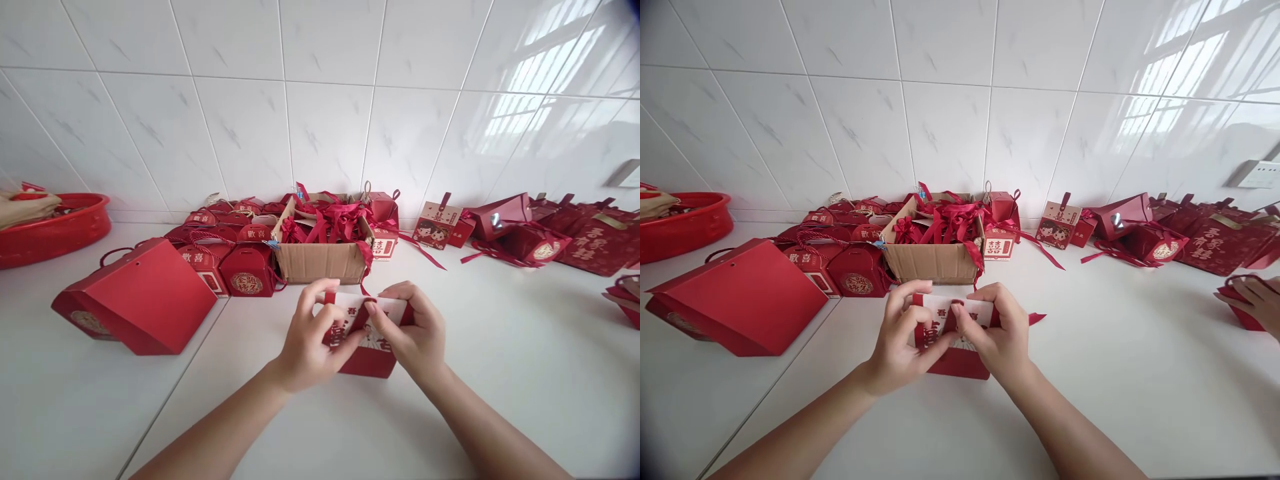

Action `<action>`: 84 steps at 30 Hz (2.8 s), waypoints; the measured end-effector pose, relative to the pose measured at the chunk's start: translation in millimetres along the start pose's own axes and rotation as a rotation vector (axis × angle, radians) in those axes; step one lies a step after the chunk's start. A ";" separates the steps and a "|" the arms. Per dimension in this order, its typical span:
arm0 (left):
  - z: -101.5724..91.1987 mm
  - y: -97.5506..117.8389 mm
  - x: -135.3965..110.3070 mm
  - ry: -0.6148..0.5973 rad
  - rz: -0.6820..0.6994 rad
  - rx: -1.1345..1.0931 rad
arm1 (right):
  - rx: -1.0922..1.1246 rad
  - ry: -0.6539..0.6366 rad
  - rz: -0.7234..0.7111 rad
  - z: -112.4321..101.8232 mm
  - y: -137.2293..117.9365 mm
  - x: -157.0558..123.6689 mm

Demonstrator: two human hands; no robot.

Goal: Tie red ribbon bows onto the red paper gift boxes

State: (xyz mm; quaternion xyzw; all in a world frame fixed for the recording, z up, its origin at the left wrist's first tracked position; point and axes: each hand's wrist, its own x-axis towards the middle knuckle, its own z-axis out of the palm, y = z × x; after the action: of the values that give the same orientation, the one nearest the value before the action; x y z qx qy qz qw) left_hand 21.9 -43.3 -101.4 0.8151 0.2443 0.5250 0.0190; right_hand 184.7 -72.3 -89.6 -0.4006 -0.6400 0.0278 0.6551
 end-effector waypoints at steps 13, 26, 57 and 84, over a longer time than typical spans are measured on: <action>-44.5 -16.5 43.0 -0.118 -0.320 -0.126 | -0.004 -0.022 0.044 -8.4 13.8 10.1; -45.6 33.9 76.0 -0.107 -0.276 -0.409 | 0.050 -0.065 -0.494 -7.5 1.8 -3.9; -38.5 39.6 41.8 -0.184 -0.262 -0.410 | 0.036 -0.060 -0.456 -8.0 1.1 -1.9; -41.4 0.9 29.7 -0.321 -0.032 -0.548 | 0.081 -0.178 -0.516 2.0 0.3 -9.2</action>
State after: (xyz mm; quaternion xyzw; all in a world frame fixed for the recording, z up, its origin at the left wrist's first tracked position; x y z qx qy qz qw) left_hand -3.8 -41.0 -57.5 0.8482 0.1004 0.4354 0.2845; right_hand 181.4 -76.1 -97.5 -0.1938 -0.7744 -0.0794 0.5970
